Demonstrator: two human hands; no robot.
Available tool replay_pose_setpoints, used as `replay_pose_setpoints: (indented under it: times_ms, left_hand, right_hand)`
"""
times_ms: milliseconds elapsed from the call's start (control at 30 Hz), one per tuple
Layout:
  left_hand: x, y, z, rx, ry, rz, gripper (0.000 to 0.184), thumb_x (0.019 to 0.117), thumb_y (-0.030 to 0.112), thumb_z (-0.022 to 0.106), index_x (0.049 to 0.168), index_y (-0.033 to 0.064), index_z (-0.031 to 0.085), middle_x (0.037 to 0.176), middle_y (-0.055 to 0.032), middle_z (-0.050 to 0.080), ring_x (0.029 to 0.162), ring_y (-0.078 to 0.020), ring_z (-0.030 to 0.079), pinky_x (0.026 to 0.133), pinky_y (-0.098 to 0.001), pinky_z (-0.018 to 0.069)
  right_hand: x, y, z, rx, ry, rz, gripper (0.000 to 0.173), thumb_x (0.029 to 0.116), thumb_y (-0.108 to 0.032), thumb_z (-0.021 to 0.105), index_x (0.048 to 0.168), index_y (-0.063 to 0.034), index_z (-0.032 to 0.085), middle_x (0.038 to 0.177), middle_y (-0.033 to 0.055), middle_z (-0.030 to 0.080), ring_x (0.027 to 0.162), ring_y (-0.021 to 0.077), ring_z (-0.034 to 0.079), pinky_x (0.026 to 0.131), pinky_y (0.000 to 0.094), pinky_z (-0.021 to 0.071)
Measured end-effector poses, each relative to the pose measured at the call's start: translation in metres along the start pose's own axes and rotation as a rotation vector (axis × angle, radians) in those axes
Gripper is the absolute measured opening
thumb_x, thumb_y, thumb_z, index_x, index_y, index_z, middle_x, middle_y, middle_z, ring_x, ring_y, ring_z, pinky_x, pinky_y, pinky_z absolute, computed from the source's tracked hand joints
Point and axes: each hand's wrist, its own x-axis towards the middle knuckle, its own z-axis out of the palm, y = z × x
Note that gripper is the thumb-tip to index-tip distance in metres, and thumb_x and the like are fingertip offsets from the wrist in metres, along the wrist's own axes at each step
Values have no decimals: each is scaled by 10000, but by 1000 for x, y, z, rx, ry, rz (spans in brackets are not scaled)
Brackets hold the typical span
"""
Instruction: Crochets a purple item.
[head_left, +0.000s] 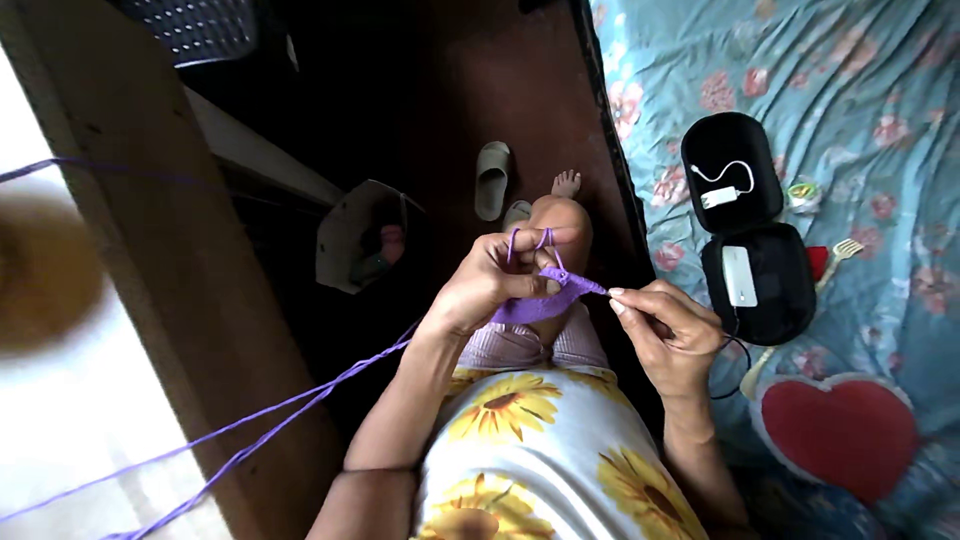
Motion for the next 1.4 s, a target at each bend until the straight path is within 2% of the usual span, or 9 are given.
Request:
replay_pose_setpoints:
  times_ms: [200, 333, 500, 633, 733, 867, 1067, 1333, 1400]
  left_hand:
    - [0, -5, 1, -88, 61, 7, 475, 793, -89, 631, 1253, 18, 683, 829, -18, 718, 682, -49, 661, 641, -198, 572]
    - [-1, -8, 0, -227, 26, -26, 435, 791, -47, 592, 1209, 11, 696, 761, -27, 697, 619, -46, 634, 565, -192, 541]
    - [4, -13, -8, -317, -40, -52, 391, 798, -24, 629, 1173, 40, 721, 804, -27, 728, 683, -62, 682, 635, -219, 579]
    - [3, -14, -9, -327, -67, -45, 389, 809, -16, 636, 1187, 33, 712, 805, -28, 728, 683, -61, 680, 637, -217, 577]
    - [0, -13, -5, -337, -49, -45, 391, 801, -22, 596, 1173, 19, 709, 789, -42, 722, 655, -61, 668, 591, -209, 561]
    - [3, -16, -9, -374, -94, -37, 378, 813, -18, 623, 1172, 45, 722, 824, -37, 738, 694, -65, 689, 637, -222, 579]
    - [1, -18, -6, -409, -128, 23, 368, 822, -11, 626, 1179, 19, 711, 816, -57, 730, 672, -71, 675, 618, -216, 565]
    - [1, -21, -4, -442, -141, 66, 348, 836, 10, 653, 1172, 57, 728, 851, -46, 731, 719, -75, 682, 661, -227, 573]
    - [1, -22, -3, -455, -135, 62, 330, 845, 18, 653, 1162, 59, 733, 852, -44, 731, 719, -75, 682, 660, -228, 574]
  right_hand:
    - [-1, -6, 4, -126, 12, -37, 97, 911, -52, 702, 916, -1, 784, 748, 55, 642, 655, 4, 570, 593, 114, 469]
    - [0, -5, 3, -135, -1, -59, 100, 913, -54, 699, 915, -8, 787, 742, 55, 643, 653, 14, 574, 589, 126, 470]
    - [-1, -3, 5, -30, -6, -39, 78, 903, -42, 711, 912, -3, 778, 760, 43, 649, 687, -3, 587, 622, 109, 488]
    - [-1, -2, 6, 10, -7, -25, 72, 905, -32, 712, 918, 0, 774, 773, 36, 652, 701, -10, 592, 633, 109, 498]
    - [-2, -1, 6, 56, -16, -1, 72, 909, -35, 712, 930, -1, 772, 792, 28, 659, 723, -16, 606, 651, 105, 516]
    - [-3, -1, 6, 121, -18, 48, 70, 908, -37, 715, 931, -10, 775, 809, 6, 669, 742, -22, 617, 665, 110, 534]
    - [-5, 1, 8, 234, -11, 106, 79, 898, -32, 726, 954, -28, 783, 841, -15, 695, 758, -5, 637, 688, 140, 557]
    - [-6, 2, 9, 327, 0, 152, 92, 906, -52, 735, 974, -80, 790, 859, -35, 716, 777, 14, 660, 716, 172, 583]
    - [-6, 2, 8, 305, 4, 135, 85, 906, -51, 734, 967, -65, 790, 848, -29, 708, 765, 8, 650, 699, 160, 570]
